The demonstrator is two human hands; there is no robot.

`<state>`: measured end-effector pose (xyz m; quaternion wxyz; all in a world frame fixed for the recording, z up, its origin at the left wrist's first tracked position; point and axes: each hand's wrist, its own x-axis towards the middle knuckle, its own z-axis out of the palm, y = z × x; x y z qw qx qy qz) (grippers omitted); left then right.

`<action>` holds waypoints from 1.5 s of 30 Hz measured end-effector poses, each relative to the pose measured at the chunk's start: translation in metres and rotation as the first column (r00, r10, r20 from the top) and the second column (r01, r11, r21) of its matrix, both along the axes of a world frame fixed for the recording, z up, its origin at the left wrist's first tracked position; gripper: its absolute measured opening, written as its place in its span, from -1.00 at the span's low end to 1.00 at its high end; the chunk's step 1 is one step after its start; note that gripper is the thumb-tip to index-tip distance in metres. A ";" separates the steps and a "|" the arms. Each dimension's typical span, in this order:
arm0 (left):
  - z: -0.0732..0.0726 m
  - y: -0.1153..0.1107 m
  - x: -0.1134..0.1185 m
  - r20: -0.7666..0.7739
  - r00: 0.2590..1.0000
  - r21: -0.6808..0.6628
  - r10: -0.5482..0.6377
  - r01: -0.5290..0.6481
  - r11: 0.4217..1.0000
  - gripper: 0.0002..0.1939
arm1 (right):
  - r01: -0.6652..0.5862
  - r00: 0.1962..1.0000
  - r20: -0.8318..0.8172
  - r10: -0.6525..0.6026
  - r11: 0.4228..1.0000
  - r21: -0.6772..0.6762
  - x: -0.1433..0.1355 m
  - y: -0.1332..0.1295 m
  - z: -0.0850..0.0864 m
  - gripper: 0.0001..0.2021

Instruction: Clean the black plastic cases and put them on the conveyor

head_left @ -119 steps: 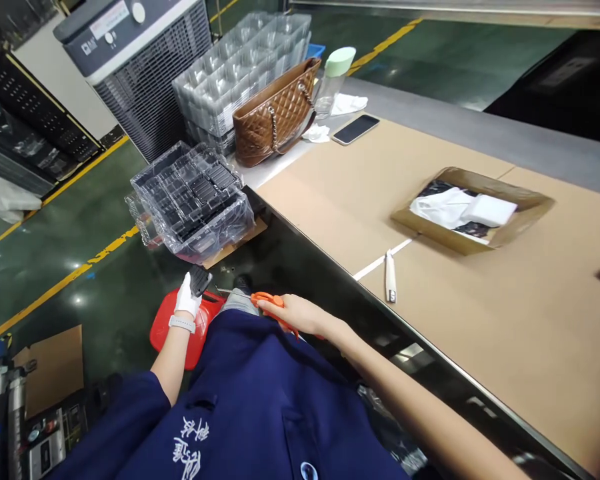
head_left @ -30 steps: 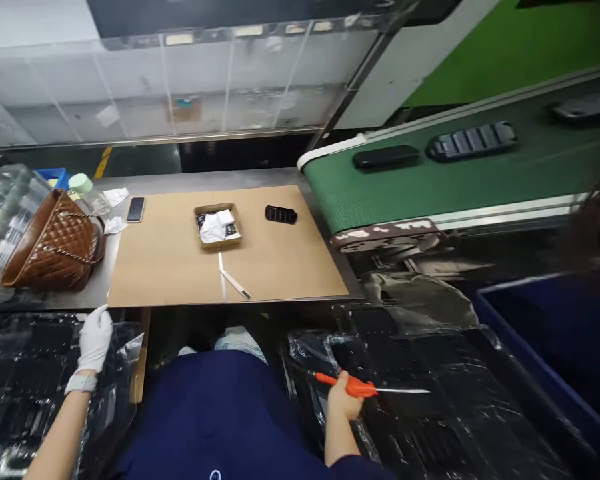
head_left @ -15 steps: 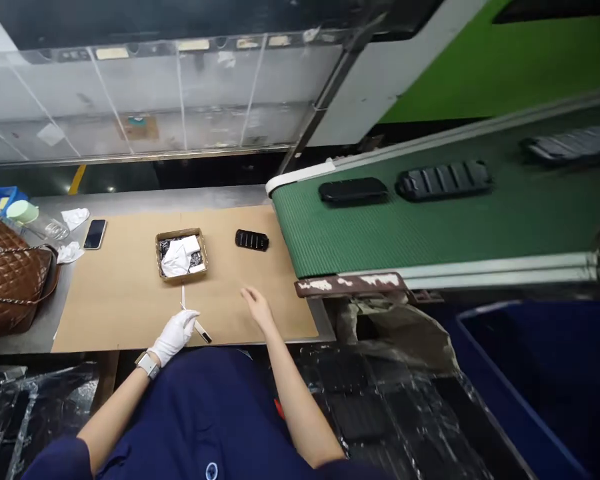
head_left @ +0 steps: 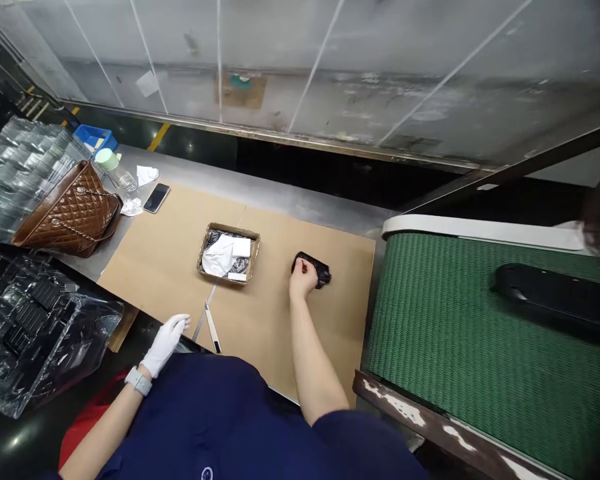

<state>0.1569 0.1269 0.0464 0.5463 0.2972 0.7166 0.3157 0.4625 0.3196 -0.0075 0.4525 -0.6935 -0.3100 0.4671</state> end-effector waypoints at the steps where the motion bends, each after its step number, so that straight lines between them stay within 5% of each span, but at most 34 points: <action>1: 0.001 0.012 0.009 0.069 0.998 -0.004 -0.014 0.014 1.000 -0.66 | 0.024 0.999 -0.032 -0.023 1.000 0.017 -0.008 -0.011 0.004 -0.61; 4: 0.015 0.054 0.044 0.328 0.941 0.009 -0.078 0.080 0.997 -0.50 | 0.038 0.985 -0.172 -0.028 0.998 0.057 -0.040 -0.056 0.025 -0.48; 6: 0.032 0.079 0.067 0.677 0.735 0.021 -0.038 0.032 0.999 -0.45 | 0.013 0.963 -0.268 0.006 0.998 0.068 -0.066 -0.091 0.041 -0.46; 8: 0.055 0.097 0.084 0.770 0.638 0.066 -0.021 -0.047 0.997 -0.45 | -0.040 0.899 -0.434 0.063 0.997 0.064 -0.089 -0.121 0.055 -0.51; 10: 0.078 0.105 0.089 0.740 0.671 0.197 -0.034 -0.169 0.966 -0.48 | -0.127 0.778 -0.614 0.134 0.990 0.055 -0.104 -0.140 0.065 -0.57; 12: 0.098 0.105 0.081 0.608 0.783 0.338 -0.132 -0.105 0.935 -0.47 | -0.201 0.702 -0.687 0.187 0.978 0.060 -0.111 -0.145 0.074 -0.55; 14: 0.115 0.099 0.066 0.450 0.839 0.407 -0.305 0.111 0.907 -0.50 | -0.196 0.765 -0.608 0.212 0.976 0.094 -0.109 -0.142 0.083 -0.47; 18: 0.132 0.088 0.033 0.226 0.804 0.450 -0.550 0.414 0.791 -0.62 | -0.205 0.880 -0.368 0.300 0.939 0.275 -0.105 -0.134 0.106 -0.42; 23: 0.135 0.081 0.013 0.158 0.743 0.485 -0.651 0.516 0.706 -0.63 | -0.252 0.916 -0.237 0.324 0.924 0.288 -0.122 -0.140 0.131 -0.52; 33: 0.143 0.068 0.001 0.448 0.697 0.402 -0.559 0.402 0.823 -0.63 | -0.215 0.958 -0.109 0.264 0.917 0.335 -0.135 -0.157 0.141 -0.65; 37: 0.120 0.068 0.015 0.577 0.787 0.323 -0.220 0.027 0.946 -0.56 | -0.144 0.987 -0.020 0.161 0.927 0.346 -0.157 -0.152 0.148 -0.66; 39: 0.104 0.067 0.020 0.720 0.694 0.154 -0.001 -0.158 0.975 -0.55 | -0.273 0.961 0.044 0.274 0.905 0.328 -0.172 -0.145 0.156 -0.66; 42: 0.089 0.065 0.019 0.822 0.555 -0.049 0.130 -0.159 0.986 -0.56 | -0.529 0.843 0.083 0.532 0.790 0.311 -0.182 -0.135 0.170 -0.64; 45: 0.095 0.066 0.008 0.876 0.471 -0.057 0.104 -0.112 0.992 -0.44 | -0.443 0.894 0.115 0.433 0.816 0.372 -0.170 -0.134 0.178 -0.66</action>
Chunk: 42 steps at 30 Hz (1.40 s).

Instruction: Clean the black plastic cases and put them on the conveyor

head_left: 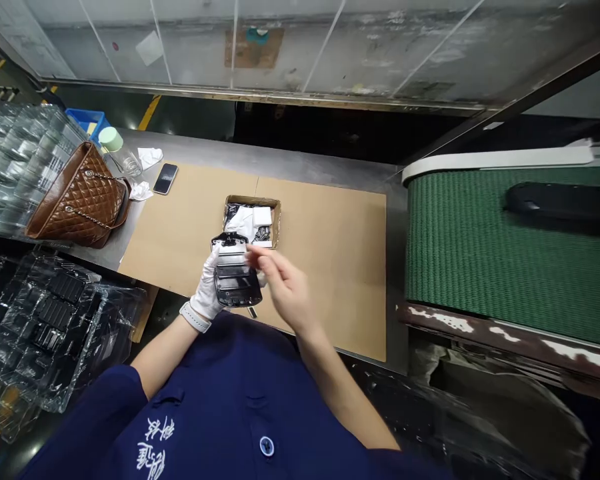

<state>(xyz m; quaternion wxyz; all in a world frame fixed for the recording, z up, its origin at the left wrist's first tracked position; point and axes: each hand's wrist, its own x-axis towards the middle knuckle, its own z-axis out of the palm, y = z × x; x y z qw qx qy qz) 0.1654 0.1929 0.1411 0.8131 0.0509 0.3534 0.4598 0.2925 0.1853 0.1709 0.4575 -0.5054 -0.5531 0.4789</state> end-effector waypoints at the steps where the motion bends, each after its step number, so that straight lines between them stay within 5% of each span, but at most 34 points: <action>1: 0.005 0.001 -0.003 0.071 0.997 0.011 -0.012 0.011 1.000 -0.43 | 0.076 0.997 0.006 -0.076 0.997 0.032 0.006 -0.002 -0.001 -0.67; 3: 0.014 0.004 -0.008 0.208 0.978 0.037 -0.031 0.024 0.999 -0.42 | 0.141 0.990 0.014 -0.142 0.988 0.063 0.017 -0.010 -0.007 -0.57; 7: 0.023 0.006 -0.010 0.264 0.964 0.033 -0.028 0.019 0.999 -0.45 | -0.068 0.997 -0.050 0.066 0.996 -0.049 0.016 -0.028 -0.025 -0.05; 11: 0.021 0.003 -0.007 0.303 0.950 0.065 -0.069 0.051 0.997 -0.51 | -0.134 0.972 -0.213 0.098 0.978 -0.160 -0.007 -0.034 -0.033 0.11; 20: 0.013 0.002 -0.002 0.037 0.999 0.121 -0.038 0.034 0.992 -0.60 | 0.039 0.931 -0.353 -0.095 0.986 -0.162 -0.029 -0.027 -0.046 0.09; 26: 0.018 0.001 0.020 -0.122 0.991 0.166 -0.050 0.071 0.984 -0.70 | 0.109 0.960 -0.243 -0.141 0.984 -0.141 -0.016 -0.032 -0.042 0.02; 30: 0.024 0.005 0.038 -0.179 0.983 0.190 -0.043 0.077 0.979 -0.71 | 0.265 0.953 -0.129 -0.273 0.961 -0.075 -0.007 -0.038 -0.040 -0.12; 34: 0.024 0.007 0.065 -0.217 0.963 0.215 -0.161 0.208 0.954 -0.71 | 0.378 0.918 0.088 -0.386 0.921 0.094 0.015 -0.055 -0.043 -0.12; 36: 0.026 0.001 0.087 -0.244 0.930 0.178 -0.276 0.322 0.930 -0.69 | 0.387 0.886 0.185 -0.426 0.897 0.212 0.029 -0.073 -0.048 -0.27; 38: 0.032 -0.012 0.113 -0.239 0.864 0.191 -0.443 0.489 0.851 -0.66 | 0.494 0.808 0.184 -0.560 0.813 0.309 0.045 -0.098 -0.056 -0.50; 39: 0.037 -0.019 0.127 -0.220 0.818 0.228 -0.532 0.573 0.787 -0.60 | 0.607 0.719 0.146 -0.680 0.716 0.344 0.056 -0.112 -0.060 -0.56; 42: 0.053 -0.040 0.164 -0.159 0.625 0.377 -0.764 0.754 0.538 -0.38 | 0.890 0.276 0.014 -0.961 0.261 0.373 0.110 -0.153 -0.064 -0.50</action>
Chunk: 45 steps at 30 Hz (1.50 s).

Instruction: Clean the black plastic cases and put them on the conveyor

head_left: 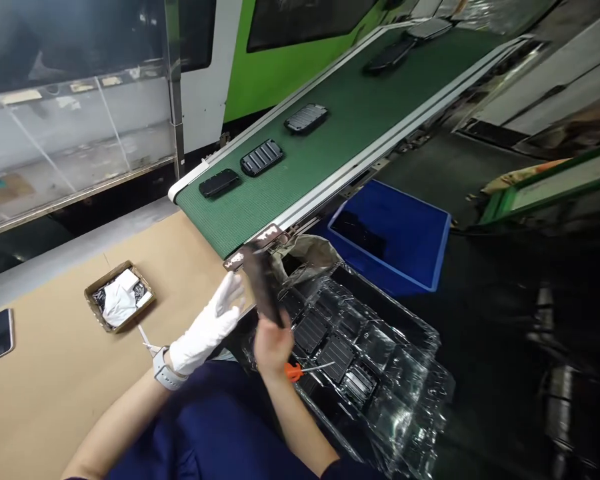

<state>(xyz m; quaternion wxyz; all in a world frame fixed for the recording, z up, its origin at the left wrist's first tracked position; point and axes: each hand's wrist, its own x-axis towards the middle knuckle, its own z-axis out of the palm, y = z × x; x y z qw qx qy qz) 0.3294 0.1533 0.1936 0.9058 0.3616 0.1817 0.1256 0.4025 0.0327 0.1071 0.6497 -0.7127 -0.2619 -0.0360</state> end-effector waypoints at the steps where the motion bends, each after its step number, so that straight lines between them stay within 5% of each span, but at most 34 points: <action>1: 0.003 -0.004 0.009 0.026 0.998 0.015 -0.055 0.054 0.998 -0.35 | 0.130 0.991 -0.019 -0.129 0.991 0.026 0.027 -0.011 0.002 -0.46; 4: -0.002 -0.003 0.020 -0.028 0.999 0.026 -0.030 0.031 0.999 -0.40 | 0.487 0.859 -0.223 -0.462 0.870 0.074 0.123 -0.038 0.014 -0.37; 7: -0.022 0.012 0.017 -0.147 0.985 0.051 0.092 -0.086 0.995 -0.44 | 0.539 0.743 -0.434 -0.509 0.840 -0.062 0.201 -0.060 0.017 -0.27; 9: -0.038 0.028 0.018 -0.198 0.963 0.110 0.183 -0.164 0.980 -0.45 | 0.530 0.698 -0.497 -0.516 0.838 -0.126 0.221 -0.071 0.006 -0.25; 12: -0.057 0.064 0.036 -0.242 0.916 0.326 0.321 -0.235 0.916 -0.46 | 0.488 0.667 -0.546 -0.506 0.851 -0.193 0.203 -0.074 -0.022 -0.28; 14: -0.062 0.094 0.063 -0.277 0.868 0.598 0.412 -0.180 0.781 -0.46 | 0.401 0.675 -0.585 -0.450 0.889 -0.222 0.169 -0.067 -0.040 -0.27; 16: -0.061 0.126 0.099 -0.320 0.829 0.855 0.458 0.044 0.518 -0.47 | 0.244 0.694 -0.636 -0.337 0.941 -0.233 0.128 -0.055 -0.052 -0.28; 19: -0.052 0.168 0.164 -0.281 0.824 0.927 0.491 0.101 0.361 -0.46 | -0.094 0.697 -0.712 -0.082 0.974 -0.204 0.069 -0.043 -0.056 -0.42; 21: -0.044 0.187 0.206 -0.237 0.858 0.961 0.455 0.138 0.240 -0.32 | -0.410 0.667 -0.732 0.136 0.888 -0.208 0.040 -0.041 -0.054 -0.49; 22: -0.041 0.193 0.225 -0.233 0.871 0.972 0.432 0.218 0.084 -0.19 | -0.530 0.646 -0.734 0.213 0.816 -0.230 0.030 -0.043 -0.053 -0.50; 23: -0.038 0.197 0.241 -0.254 0.870 0.958 0.423 0.287 -0.016 -0.09 | -0.614 0.629 -0.732 0.262 0.746 -0.260 0.023 -0.046 -0.052 -0.51; 25: -0.033 0.202 0.266 -0.325 0.847 0.906 0.420 0.406 -0.119 0.02 | -0.659 0.637 -0.720 0.275 0.678 -0.324 0.019 -0.052 -0.049 -0.51; 28: -0.026 0.202 0.280 -0.377 0.817 0.886 0.436 0.455 -0.086 0.07 | -0.610 0.693 -0.684 0.230 0.692 -0.386 0.033 -0.060 -0.040 -0.52; 30: -0.020 0.196 0.273 -0.343 0.831 0.926 0.438 0.377 0.011 0.09 | -0.570 0.732 -0.641 0.229 0.721 -0.394 0.048 -0.059 -0.029 -0.54; 31: -0.017 0.191 0.264 -0.324 0.850 0.946 0.415 0.303 0.117 0.08 | -0.552 0.751 -0.616 0.239 0.740 -0.385 0.057 -0.056 -0.022 -0.55; 33: -0.011 0.177 0.234 -0.286 0.913 0.872 0.291 0.123 0.474 0.01 | -0.500 0.796 -0.547 0.258 0.790 -0.355 0.072 -0.044 -0.006 -0.58; 35: -0.008 0.156 0.191 -0.183 0.981 0.506 0.065 0.038 0.862 -0.15 | -0.420 0.858 -0.443 0.260 0.852 -0.312 0.082 -0.023 0.009 -0.60; 37: -0.007 0.131 0.140 -0.124 0.992 0.358 0.023 0.023 0.933 -0.30 | -0.368 0.901 -0.327 0.284 0.901 -0.232 0.085 0.007 0.023 -0.52; 39: -0.005 0.108 0.091 0.030 0.995 0.040 0.092 -0.093 0.995 -0.39 | -0.427 0.884 -0.267 0.384 0.895 -0.129 0.078 0.040 0.035 -0.31; 42: 0.000 0.082 0.031 0.053 0.971 -0.181 0.233 -0.220 0.959 -0.48 | -0.669 0.700 -0.342 0.627 0.743 -0.008 0.053 0.087 0.049 -0.01; 45: 0.003 0.071 -0.010 0.057 0.923 -0.172 0.380 -0.366 0.914 -0.50 | -0.822 0.450 -0.474 0.757 0.558 0.112 0.014 0.117 0.059 0.11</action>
